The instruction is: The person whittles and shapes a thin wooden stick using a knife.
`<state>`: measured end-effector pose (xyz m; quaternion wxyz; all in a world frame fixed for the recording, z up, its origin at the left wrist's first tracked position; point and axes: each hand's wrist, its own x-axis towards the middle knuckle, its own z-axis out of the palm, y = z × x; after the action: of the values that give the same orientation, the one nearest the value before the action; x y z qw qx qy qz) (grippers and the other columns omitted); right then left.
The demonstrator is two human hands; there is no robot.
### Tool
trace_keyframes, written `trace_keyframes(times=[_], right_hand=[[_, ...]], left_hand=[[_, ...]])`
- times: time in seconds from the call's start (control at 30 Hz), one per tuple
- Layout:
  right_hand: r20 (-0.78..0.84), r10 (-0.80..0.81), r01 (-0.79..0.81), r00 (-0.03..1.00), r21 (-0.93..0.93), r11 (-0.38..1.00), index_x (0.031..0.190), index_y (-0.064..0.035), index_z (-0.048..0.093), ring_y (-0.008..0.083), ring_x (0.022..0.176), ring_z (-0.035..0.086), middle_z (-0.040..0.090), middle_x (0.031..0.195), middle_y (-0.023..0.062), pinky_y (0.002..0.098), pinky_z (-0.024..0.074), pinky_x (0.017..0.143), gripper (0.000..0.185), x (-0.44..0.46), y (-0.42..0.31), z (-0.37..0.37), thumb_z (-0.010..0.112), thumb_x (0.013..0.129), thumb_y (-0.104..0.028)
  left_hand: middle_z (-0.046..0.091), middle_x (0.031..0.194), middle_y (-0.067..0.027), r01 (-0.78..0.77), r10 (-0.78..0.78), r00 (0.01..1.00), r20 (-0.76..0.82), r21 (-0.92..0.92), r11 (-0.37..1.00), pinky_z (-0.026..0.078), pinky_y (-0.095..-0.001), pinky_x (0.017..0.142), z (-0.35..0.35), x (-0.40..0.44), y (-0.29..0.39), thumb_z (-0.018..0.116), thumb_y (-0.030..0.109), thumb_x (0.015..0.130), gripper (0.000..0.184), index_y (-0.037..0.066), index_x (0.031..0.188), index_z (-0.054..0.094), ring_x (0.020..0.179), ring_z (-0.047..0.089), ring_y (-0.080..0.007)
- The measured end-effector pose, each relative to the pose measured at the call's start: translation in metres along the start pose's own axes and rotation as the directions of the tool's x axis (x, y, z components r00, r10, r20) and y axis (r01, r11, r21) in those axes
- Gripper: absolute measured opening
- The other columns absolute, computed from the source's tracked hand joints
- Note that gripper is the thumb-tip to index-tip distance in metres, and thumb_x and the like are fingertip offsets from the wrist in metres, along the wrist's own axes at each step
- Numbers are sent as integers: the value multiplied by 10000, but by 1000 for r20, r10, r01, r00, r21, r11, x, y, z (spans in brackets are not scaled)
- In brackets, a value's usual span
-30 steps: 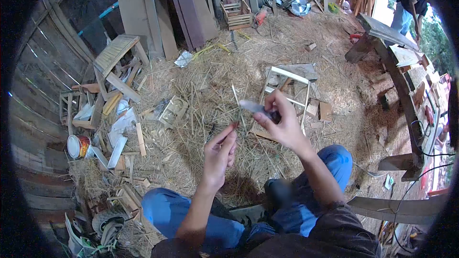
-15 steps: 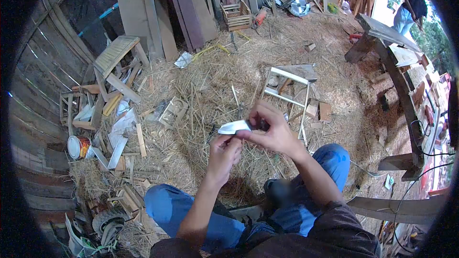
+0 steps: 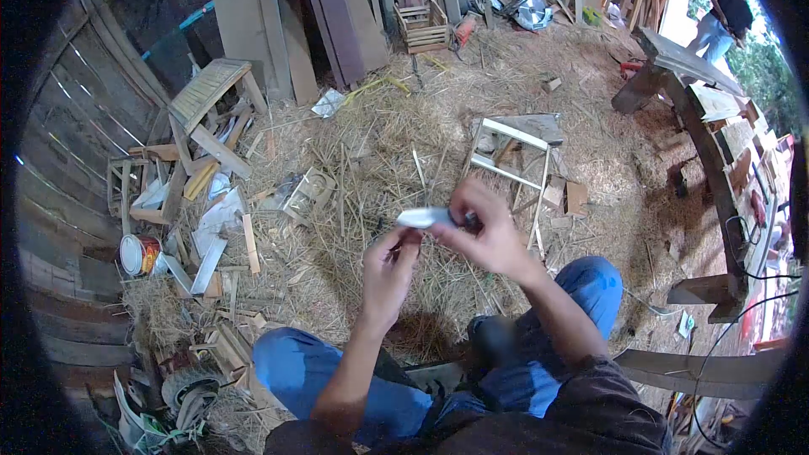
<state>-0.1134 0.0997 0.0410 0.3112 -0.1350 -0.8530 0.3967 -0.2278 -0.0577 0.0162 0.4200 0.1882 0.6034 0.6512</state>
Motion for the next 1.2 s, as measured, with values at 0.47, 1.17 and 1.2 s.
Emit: trace_keyframes(times=[0.47, 1.17, 1.2], right_hand=[[-20, -50, 48, 999, -93, 995, 715, -14, 555, 274, 646, 537, 519, 755, 93, 376, 433, 593, 452, 10, 6, -17, 872, 733, -336], [-113, -15, 1, 993, -119, 993, 675, -27, 501, 201, 640, 464, 483, 711, 64, 340, 361, 569, 407, 9, 10, -21, 853, 742, -220], [-24, -40, 38, 999, -59, 998, 676, -26, 510, 204, 642, 468, 486, 715, 62, 344, 362, 569, 412, 3, 2, -13, 857, 740, -239]], left_hand=[[509, 714, 97, -23, 39, 994, 103, -152, 988, 247, -200, 450, 11, -5, 2, 640, 168, 1005, 339, 63, 1328, 650, 542, 345, 17], [466, 721, 101, 17, -1, 994, 106, -155, 988, 247, -195, 452, 9, -4, 5, 643, 188, 1009, 380, 65, 1367, 616, 538, 321, 10], [464, 719, 101, 16, 1, 994, 109, -160, 987, 245, -195, 451, 6, -3, 1, 640, 185, 1010, 376, 64, 1365, 617, 537, 321, 10]])
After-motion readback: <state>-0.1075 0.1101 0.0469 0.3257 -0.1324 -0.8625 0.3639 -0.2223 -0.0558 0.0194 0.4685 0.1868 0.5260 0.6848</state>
